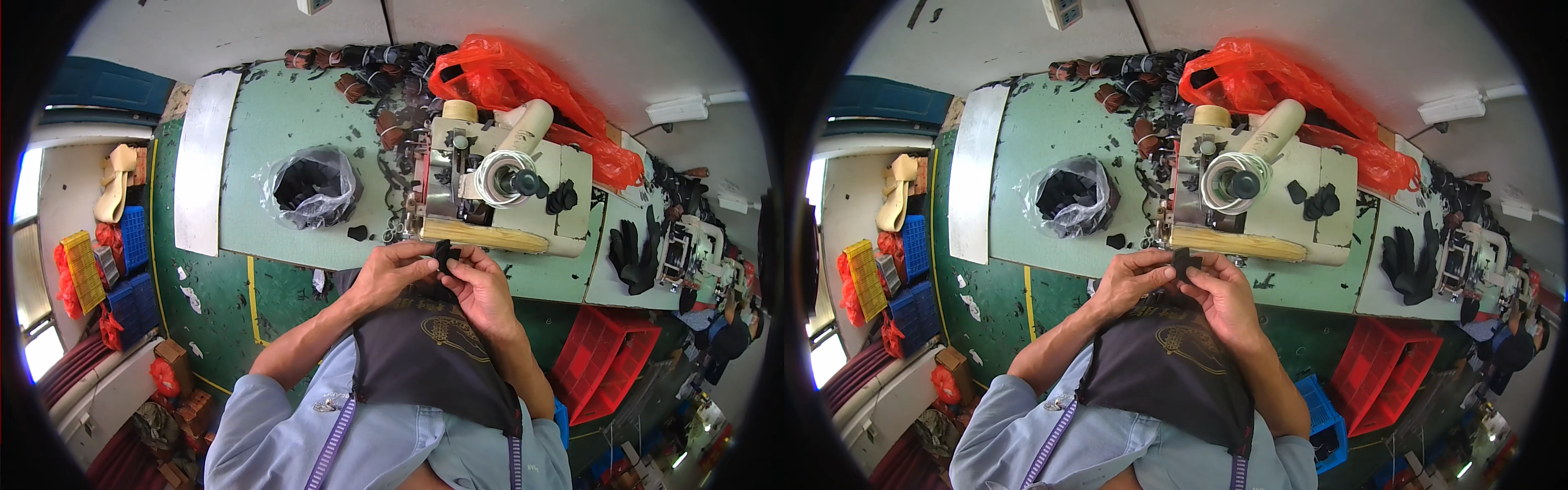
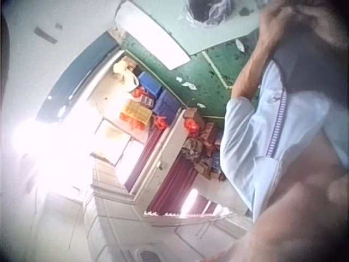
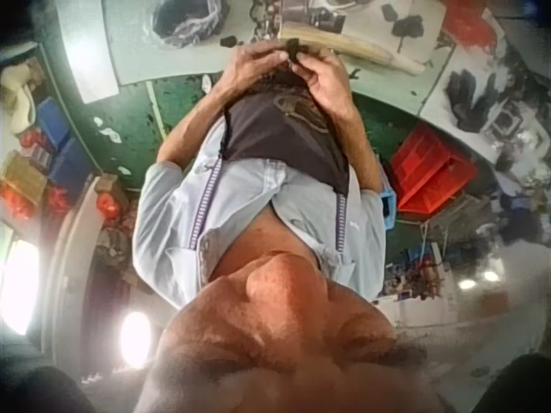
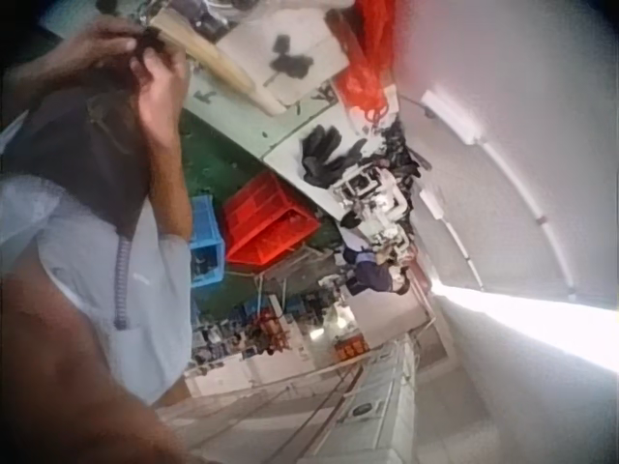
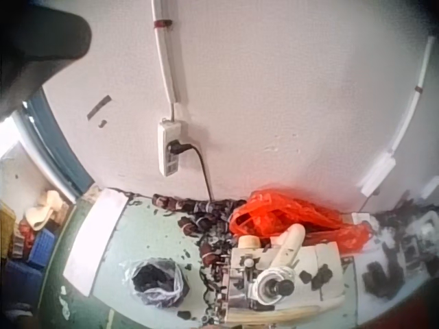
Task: The person takes small leather pieces from a plastic bag and feeds them through a skiving machine by hand.
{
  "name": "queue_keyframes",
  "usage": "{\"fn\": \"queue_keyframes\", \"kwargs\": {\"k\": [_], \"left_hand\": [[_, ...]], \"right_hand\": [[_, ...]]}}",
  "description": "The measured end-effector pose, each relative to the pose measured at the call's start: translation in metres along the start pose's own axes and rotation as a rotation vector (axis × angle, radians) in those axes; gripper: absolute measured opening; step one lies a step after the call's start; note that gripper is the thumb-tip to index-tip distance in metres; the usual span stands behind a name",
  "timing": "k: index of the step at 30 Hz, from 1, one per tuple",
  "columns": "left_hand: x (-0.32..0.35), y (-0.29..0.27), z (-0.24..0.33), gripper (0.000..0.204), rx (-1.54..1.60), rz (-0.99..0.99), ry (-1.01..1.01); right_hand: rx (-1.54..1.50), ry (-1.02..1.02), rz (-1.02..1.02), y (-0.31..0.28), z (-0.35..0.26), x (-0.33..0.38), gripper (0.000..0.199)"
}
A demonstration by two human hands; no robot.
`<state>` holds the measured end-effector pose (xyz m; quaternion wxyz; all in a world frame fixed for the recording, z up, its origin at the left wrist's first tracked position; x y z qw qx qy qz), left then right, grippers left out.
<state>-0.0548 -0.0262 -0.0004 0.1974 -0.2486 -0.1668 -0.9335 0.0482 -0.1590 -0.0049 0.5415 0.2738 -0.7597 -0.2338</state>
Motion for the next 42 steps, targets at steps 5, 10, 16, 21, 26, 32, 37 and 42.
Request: {"fn": "queue_keyframes", "kwargs": {"k": [5,10,16,21,26,32,37,42], "left_hand": [[-0.004,-0.005,-0.009,0.031,0.092,0.070,-0.082],[0.001,-0.011,-0.001,0.026,-0.167,0.245,-0.033],[0.005,0.010,0.030,0.020,-0.686,0.382,0.254],[0.006,0.019,0.039,0.019,-0.768,0.312,0.473],[0.004,0.022,0.039,0.017,-0.785,0.218,0.483],[0.003,0.031,0.042,0.014,-0.840,0.105,0.506],[0.007,0.034,0.043,0.013,-0.929,0.085,0.531],[0.006,0.034,0.045,0.013,-0.924,0.081,0.512]], "right_hand": [[0.135,-0.152,0.083,0.009,-0.005,0.008,0.012],[0.469,-0.611,0.232,0.002,-0.018,0.017,0.018],[1.272,-0.960,0.206,0.027,-0.019,0.021,0.006],[0.853,-0.591,0.171,0.011,-0.016,0.015,0.009],[0.638,-0.432,0.146,0.000,-0.016,0.016,0.013],[0.697,-0.384,0.149,-0.005,-0.019,0.023,0.016],[0.897,-0.433,0.153,-0.006,-0.020,0.025,0.025],[0.931,-0.508,0.187,-0.005,-0.016,0.022,0.023]]}}
Point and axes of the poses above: each hand's wrist, its own x-axis away from the middle knuckle, its own y-axis out of the palm, z = x × y, the point moved 5 cm from there along -x, towards the middle knuckle, and after that the axes turned 6 degrees about -x, right-handed, at the moved point
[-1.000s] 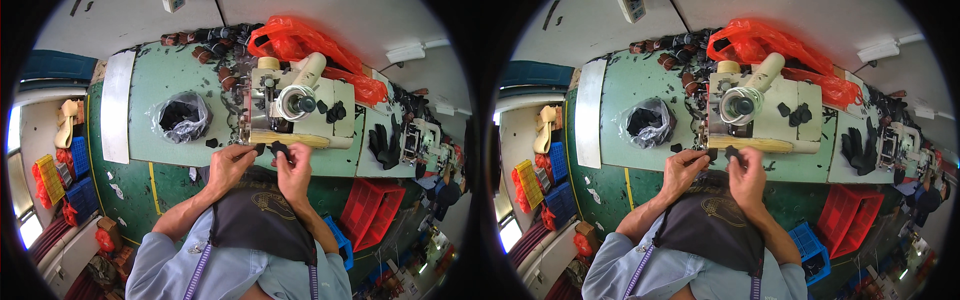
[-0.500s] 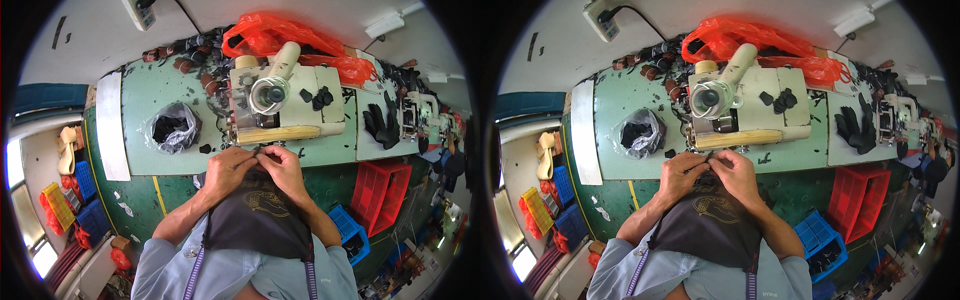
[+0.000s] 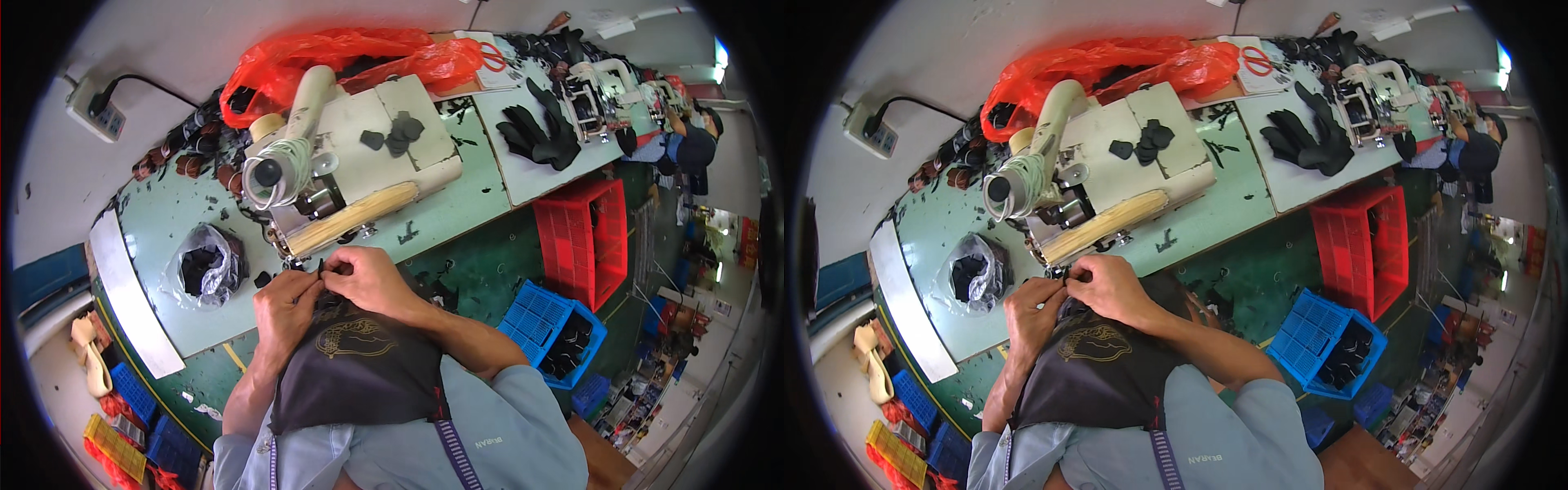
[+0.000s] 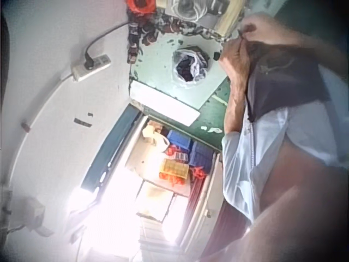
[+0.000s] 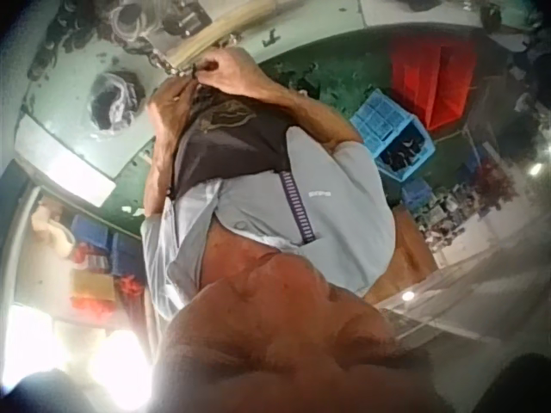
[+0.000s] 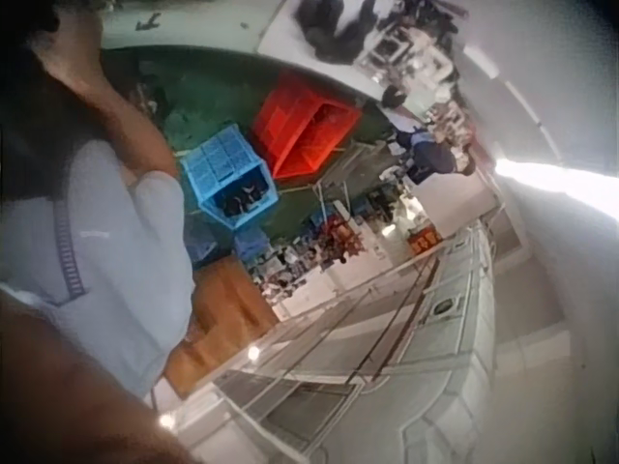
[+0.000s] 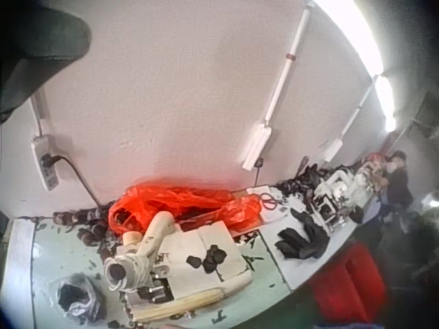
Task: The person takes small leather pieces from a plastic bag and feeds them through a skiving machine by hand.
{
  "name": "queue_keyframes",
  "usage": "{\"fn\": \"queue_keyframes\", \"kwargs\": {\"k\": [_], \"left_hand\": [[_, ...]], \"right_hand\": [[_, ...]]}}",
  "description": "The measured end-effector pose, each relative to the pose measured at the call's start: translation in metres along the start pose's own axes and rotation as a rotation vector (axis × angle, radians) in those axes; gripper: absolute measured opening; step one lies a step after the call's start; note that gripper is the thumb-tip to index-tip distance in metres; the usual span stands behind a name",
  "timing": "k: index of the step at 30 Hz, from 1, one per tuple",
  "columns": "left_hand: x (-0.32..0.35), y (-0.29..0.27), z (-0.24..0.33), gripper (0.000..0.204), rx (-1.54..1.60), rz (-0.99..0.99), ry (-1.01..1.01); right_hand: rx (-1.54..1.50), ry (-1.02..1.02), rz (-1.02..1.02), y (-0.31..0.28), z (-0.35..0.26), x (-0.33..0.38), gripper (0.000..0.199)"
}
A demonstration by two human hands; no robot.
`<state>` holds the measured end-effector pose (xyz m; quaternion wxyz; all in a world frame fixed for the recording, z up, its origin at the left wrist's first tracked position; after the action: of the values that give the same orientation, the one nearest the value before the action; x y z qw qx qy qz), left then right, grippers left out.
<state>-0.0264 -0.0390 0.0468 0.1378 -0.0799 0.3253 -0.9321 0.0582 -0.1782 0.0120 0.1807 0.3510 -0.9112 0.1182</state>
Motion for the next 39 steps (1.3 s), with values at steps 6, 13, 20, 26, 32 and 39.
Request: {"fn": "queue_keyframes", "kwargs": {"k": [6,13,20,26,32,39], "left_hand": [[0.001,-0.001,-0.003,0.014,-0.018,-0.019,-0.061],[-0.004,0.012,-0.005,0.017,0.164,-0.052,-0.251],[0.003,0.009,-0.038,0.023,0.633,-0.016,-0.636],[0.004,0.007,-0.028,0.023,0.702,-0.113,-0.477],[-0.002,0.000,-0.015,0.019,0.140,0.122,-0.158],[0.012,0.034,-0.046,0.017,1.089,-0.090,-0.748]], "right_hand": [[0.066,-0.100,0.034,0.002,-0.005,0.002,0.021],[0.119,-0.153,0.128,-0.010,-0.007,0.006,0.017],[-0.317,0.057,0.101,-0.011,0.005,0.007,0.007],[-0.154,-0.019,0.062,-0.009,-0.002,0.005,0.006],[-0.162,-0.125,0.041,0.000,-0.017,0.005,0.011],[-0.119,-0.086,0.039,-0.004,-0.002,0.001,0.027]]}}
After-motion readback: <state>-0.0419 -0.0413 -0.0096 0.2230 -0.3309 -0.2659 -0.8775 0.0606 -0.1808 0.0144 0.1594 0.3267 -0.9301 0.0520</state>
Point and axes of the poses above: each hand's wrist, its own x-axis away from the middle knuckle, its own y-axis out of the palm, z = x × y, the point moved 5 cm from there along -x, towards the middle knuckle, and after that the axes turned 6 degrees about -x, right-handed, at the moved point
